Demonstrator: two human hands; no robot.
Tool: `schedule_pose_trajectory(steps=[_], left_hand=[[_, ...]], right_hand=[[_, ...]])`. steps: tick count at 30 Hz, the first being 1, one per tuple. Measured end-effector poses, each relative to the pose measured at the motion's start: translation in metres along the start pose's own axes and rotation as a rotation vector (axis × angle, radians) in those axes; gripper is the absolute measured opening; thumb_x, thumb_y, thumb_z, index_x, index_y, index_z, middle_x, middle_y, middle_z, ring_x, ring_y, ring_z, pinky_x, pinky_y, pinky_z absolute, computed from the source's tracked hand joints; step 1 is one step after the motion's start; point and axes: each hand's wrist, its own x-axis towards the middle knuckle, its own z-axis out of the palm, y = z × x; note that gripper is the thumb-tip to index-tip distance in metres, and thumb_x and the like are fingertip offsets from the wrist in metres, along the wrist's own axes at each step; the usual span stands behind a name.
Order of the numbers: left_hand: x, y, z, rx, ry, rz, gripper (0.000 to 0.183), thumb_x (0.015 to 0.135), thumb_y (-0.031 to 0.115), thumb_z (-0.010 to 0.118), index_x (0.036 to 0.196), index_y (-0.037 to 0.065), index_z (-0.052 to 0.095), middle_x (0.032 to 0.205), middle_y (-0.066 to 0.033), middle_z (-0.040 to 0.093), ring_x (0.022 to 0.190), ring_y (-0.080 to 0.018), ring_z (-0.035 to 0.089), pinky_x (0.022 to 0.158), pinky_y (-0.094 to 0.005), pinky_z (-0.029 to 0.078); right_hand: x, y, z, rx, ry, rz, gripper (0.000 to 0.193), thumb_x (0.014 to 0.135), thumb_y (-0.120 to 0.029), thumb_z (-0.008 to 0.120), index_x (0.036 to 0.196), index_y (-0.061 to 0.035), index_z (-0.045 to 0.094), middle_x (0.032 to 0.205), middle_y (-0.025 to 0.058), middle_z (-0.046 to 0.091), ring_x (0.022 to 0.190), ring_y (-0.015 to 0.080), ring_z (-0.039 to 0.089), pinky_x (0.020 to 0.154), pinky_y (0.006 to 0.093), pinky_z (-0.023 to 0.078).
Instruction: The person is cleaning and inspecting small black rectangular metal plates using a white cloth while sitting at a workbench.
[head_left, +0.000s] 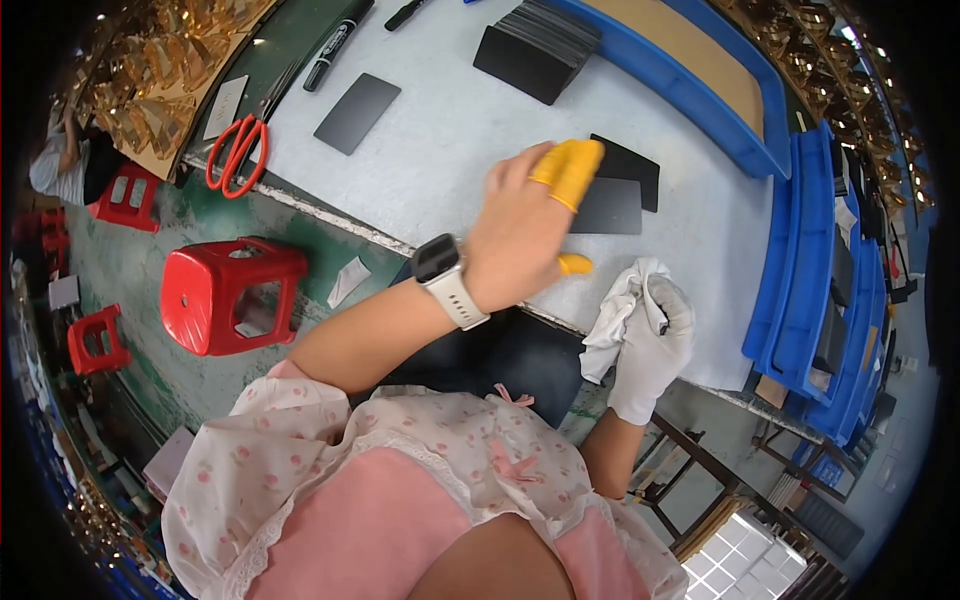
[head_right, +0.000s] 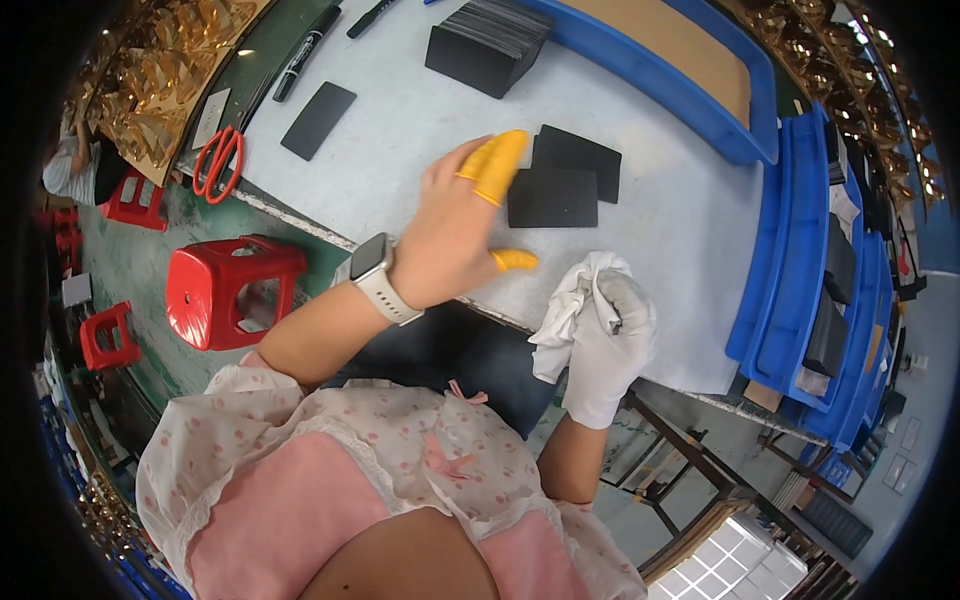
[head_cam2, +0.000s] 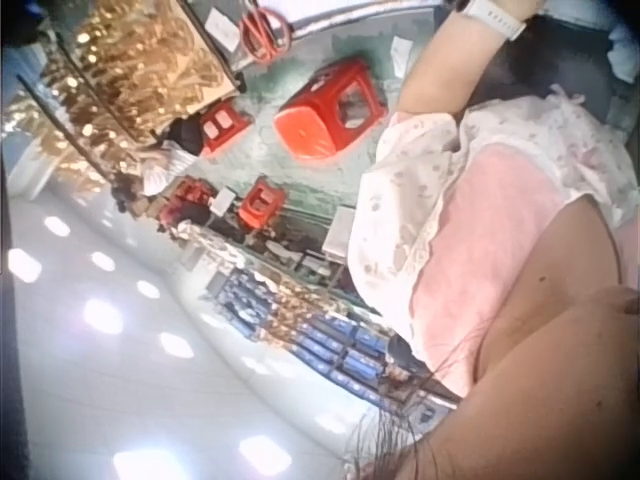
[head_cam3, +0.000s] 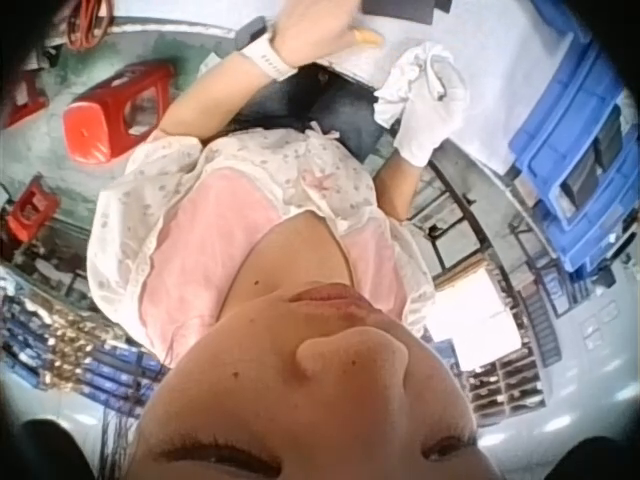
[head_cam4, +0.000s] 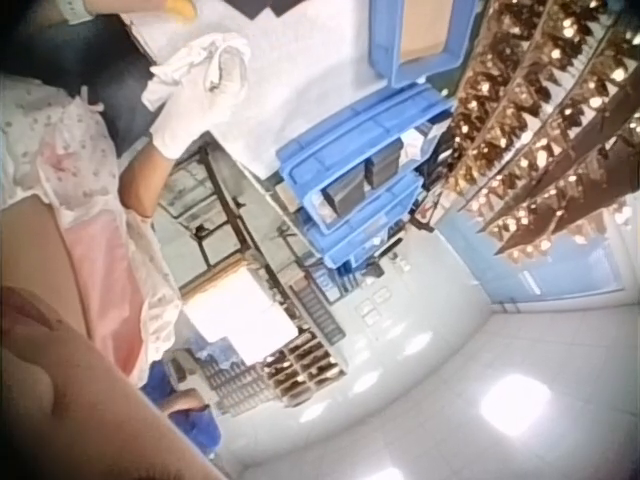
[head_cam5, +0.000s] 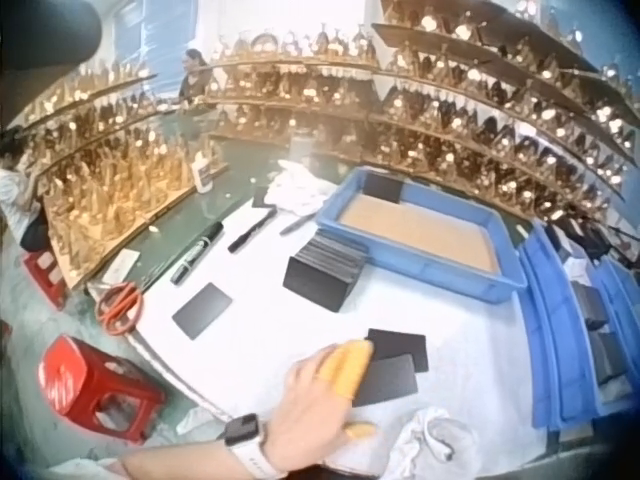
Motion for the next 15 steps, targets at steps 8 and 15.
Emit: schedule_pose_trajectory(steps=[8, 15], left_hand=[[0.001, -0.008, 0.001, 0.057, -0.159, -0.092, 0.097, 0.073, 0.031, 0.096, 0.149, -0.006, 0.049, 0.116, -0.0151, 0.070, 0.130, -0.0355, 0.055, 0.110, -0.0507, 0.035], [-0.011, -0.005, -0.006, -0.069, -0.085, -0.038, 0.095, 0.072, 0.028, 0.097, 0.151, 0.001, 0.051, 0.116, -0.0088, 0.075, 0.119, -0.0288, 0.061, 0.108, -0.0438, 0.038]], right_hand=[[0.003, -0.015, 0.001, -0.119, -0.003, -0.080, 0.025, 0.086, 0.015, 0.071, 0.108, 0.0033, 0.075, 0.117, 0.0131, 0.073, 0.109, 0.0232, 0.071, 0.100, 0.0359, 0.056], [0.001, -0.021, 0.002, -0.109, -0.004, -0.025, 0.022, 0.088, 0.013, 0.073, 0.107, 0.0031, 0.075, 0.116, 0.0130, 0.074, 0.110, 0.0231, 0.070, 0.101, 0.0356, 0.055]])
